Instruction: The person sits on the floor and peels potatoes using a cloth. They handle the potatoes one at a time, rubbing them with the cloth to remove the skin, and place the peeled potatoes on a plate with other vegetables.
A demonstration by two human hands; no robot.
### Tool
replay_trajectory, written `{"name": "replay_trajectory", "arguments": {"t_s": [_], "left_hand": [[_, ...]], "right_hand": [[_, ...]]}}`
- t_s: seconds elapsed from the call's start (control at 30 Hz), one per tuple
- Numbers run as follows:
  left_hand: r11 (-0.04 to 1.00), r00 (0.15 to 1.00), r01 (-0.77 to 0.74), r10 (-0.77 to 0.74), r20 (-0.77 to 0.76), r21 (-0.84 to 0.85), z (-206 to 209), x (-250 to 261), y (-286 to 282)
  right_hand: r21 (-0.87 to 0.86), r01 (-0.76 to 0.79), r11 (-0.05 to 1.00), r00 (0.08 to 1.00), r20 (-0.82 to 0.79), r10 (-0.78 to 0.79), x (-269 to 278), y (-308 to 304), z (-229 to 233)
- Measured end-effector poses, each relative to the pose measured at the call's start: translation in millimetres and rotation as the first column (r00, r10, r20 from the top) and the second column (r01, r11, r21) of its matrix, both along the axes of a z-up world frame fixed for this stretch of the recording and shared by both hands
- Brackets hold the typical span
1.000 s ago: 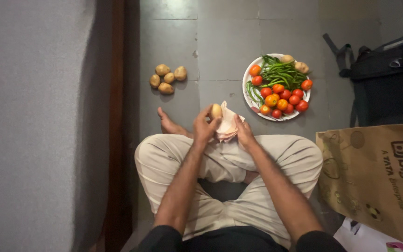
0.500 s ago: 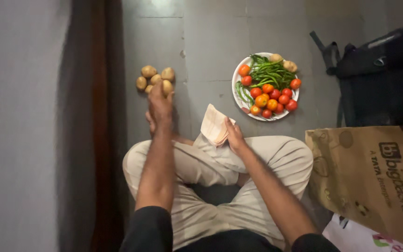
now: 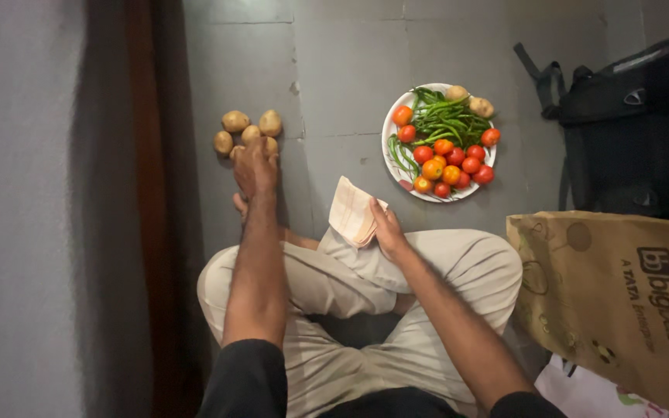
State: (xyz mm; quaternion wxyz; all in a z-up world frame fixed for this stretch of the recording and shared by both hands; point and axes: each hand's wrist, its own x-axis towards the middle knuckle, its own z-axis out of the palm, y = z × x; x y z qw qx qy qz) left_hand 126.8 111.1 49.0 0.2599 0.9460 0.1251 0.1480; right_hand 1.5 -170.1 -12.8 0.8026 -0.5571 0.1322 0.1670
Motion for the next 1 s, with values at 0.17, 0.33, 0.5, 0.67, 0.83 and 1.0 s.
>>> {"name": "replay_trajectory", "arguments": {"t_s": [0.17,0.33,0.5,0.67,0.83,1.0], "left_hand": [[0.999,0.994,0.002,-0.008,0.106,0.054,-18.6,0.8,3.9],[0.999,0.995,0.024,-0.028,0.099,0.043,-34.9,1.4,7.5],[0.994,0.994,0.041,-0.051,0.101,0.098,-37.6,-1.7,10.0],[0.998,0.988,-0.06,0.062,0.142,-0.016,-21.0,-8.2,1.7],[0.997,0.992,0.076,-0.075,0.104,-0.002,0.4,-8.0,-7.1],[0.909,0.916,0.365,-0.312,0.251,-0.201,-1.0,-0.9,-33.7]], "right_hand": [[0.027,0.022,0.999,1.0,-0.01,-0.021,-0.8,1.4,3.7],[0.052,0.035,0.998,0.999,0.014,-0.035,0.4,2.8,6.0],[0.027,0.064,0.998,0.998,-0.019,-0.064,0.8,1.7,-0.7],[0.096,0.093,0.991,0.996,-0.01,-0.093,-0.3,0.6,-3.0],[0.276,0.219,0.936,0.973,-0.138,-0.187,13.6,-8.5,0.9],[0.284,0.333,0.899,0.941,-0.046,-0.334,39.3,-47.0,4.5]]}}
